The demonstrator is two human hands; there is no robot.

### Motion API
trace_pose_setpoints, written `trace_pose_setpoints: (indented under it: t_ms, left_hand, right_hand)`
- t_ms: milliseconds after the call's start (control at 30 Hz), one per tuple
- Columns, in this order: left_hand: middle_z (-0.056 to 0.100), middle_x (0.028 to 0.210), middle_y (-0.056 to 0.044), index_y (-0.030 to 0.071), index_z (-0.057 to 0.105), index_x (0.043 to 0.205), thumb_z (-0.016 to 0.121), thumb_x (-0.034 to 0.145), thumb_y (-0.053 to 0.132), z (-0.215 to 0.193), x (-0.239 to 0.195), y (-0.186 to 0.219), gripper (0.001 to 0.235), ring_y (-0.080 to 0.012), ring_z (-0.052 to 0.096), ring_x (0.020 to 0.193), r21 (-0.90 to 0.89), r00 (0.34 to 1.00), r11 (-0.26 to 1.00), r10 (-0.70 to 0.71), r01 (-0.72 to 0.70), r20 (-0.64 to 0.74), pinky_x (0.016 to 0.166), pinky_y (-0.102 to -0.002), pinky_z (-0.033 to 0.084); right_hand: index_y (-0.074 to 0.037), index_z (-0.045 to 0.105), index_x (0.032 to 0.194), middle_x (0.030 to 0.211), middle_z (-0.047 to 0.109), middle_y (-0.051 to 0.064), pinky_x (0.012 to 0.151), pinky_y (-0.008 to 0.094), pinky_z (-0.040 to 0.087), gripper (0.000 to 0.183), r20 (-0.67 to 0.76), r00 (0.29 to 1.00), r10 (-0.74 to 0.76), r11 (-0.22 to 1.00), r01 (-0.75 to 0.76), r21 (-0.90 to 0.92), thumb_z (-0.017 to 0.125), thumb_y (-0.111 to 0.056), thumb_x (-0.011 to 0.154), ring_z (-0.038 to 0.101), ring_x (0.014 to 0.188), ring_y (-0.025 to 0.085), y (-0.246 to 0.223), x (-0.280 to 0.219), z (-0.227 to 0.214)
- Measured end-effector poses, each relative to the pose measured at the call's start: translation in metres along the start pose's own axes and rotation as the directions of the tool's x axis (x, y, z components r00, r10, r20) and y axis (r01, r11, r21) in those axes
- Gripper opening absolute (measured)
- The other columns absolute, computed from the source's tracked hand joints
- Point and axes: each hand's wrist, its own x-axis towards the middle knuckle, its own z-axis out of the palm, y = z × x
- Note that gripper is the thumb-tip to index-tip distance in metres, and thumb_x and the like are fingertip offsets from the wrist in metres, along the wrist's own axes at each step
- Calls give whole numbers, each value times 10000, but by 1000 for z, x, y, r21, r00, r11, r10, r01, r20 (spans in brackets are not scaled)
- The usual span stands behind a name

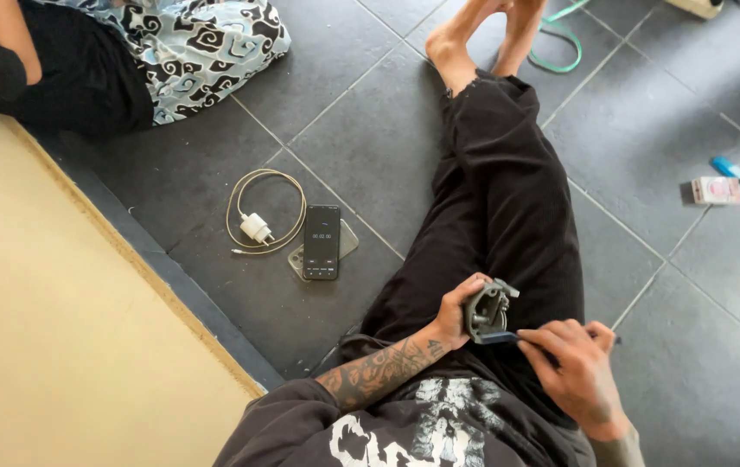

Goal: The person sits on the floor and cleans a small mechanical part, likely a stator, using a blue toothbrush. They scrub the internal components and surfaces of the part while holding it in their left hand. A smartphone and charging cable are visible on the floor nearby.

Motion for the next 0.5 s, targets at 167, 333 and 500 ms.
trace_pose_setpoints:
  t_ms: [167,333,500]
  left_hand:
    - [689,931,-172,89,594,973,560,1013,300,0,-3,5,217,-218,672,801,37,1000,999,-11,12,-27,715,-314,556]
    - [663,880,-106,105,585,1011,563,1026,300,-1,-1,5,197,-175,646,750,-21,1000,1000,-21,21,4,701,-306,545]
    - [705,958,-198,83,606,1010,564,1000,298,-1,-2,3,219,-245,694,864,19,999,1000,11,-10,-51,793,-340,563]
  right_hand:
    - [-314,775,968,1007,770,-112,1012,393,246,66,-105,966,234,946,-252,-205,749,-332,910,678,962,96,37,-12,10]
    - [-278,774,908,861,727,-134,928,362,256,56,78,996,48,993,-56,101,739,-300,870,651,827,62,11,0,9]
    - [-305,764,898,947,759,-129,988,404,251,35,-50,984,169,983,-172,-63,748,-321,870,666,930,106,10,4,2]
